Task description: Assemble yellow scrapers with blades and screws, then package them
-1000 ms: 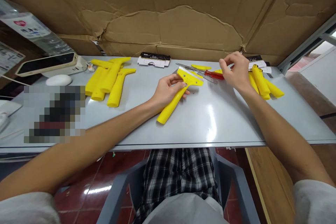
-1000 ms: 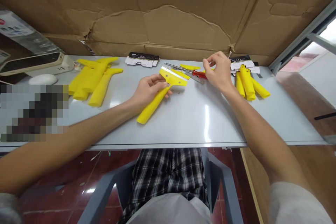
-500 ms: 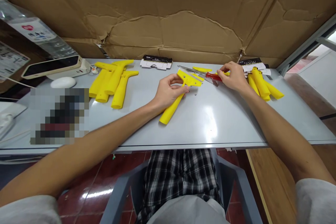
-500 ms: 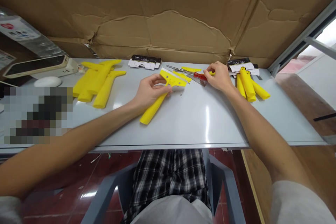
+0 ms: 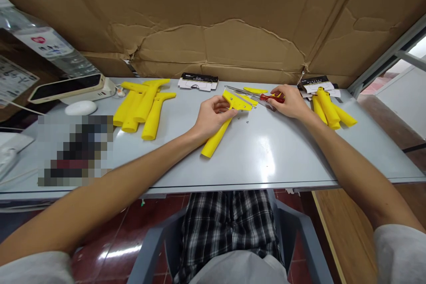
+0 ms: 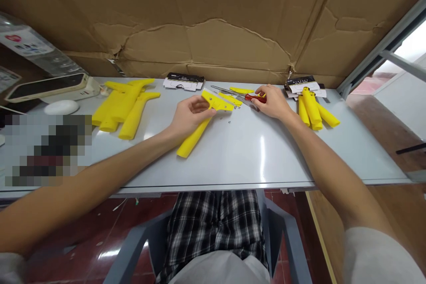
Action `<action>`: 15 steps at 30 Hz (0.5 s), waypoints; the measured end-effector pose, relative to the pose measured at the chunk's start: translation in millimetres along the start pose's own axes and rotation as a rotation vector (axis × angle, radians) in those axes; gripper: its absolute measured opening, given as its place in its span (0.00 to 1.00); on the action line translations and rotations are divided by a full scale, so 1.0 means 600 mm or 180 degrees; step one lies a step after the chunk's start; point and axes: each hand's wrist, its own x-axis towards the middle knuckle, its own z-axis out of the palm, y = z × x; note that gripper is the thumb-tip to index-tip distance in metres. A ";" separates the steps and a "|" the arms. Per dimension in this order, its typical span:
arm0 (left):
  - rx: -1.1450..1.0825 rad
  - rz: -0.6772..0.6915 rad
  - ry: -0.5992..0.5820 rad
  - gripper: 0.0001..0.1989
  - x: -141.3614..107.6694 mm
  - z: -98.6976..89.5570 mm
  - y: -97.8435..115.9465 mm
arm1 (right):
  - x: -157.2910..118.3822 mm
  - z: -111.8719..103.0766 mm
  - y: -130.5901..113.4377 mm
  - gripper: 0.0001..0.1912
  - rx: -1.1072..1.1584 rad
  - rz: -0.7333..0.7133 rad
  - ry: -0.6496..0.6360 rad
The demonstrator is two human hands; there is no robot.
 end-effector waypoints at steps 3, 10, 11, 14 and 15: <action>0.0003 0.0034 -0.0042 0.21 0.000 0.000 -0.001 | 0.000 0.003 0.001 0.18 -0.0058 -0.0014 -0.0054; -0.0016 0.0052 0.0029 0.21 0.001 0.000 -0.001 | -0.001 0.002 0.002 0.16 -0.0417 -0.0261 -0.0148; -0.0028 0.0058 0.0082 0.21 0.001 0.000 -0.001 | 0.000 -0.004 0.003 0.15 -0.0364 -0.0334 -0.0041; -0.0062 0.0064 0.0295 0.19 0.001 0.002 -0.003 | 0.005 -0.031 0.003 0.13 0.0276 -0.0486 0.0649; -0.0077 0.0059 0.0355 0.18 0.001 0.003 -0.004 | 0.007 -0.041 0.003 0.12 0.0584 -0.0485 0.0958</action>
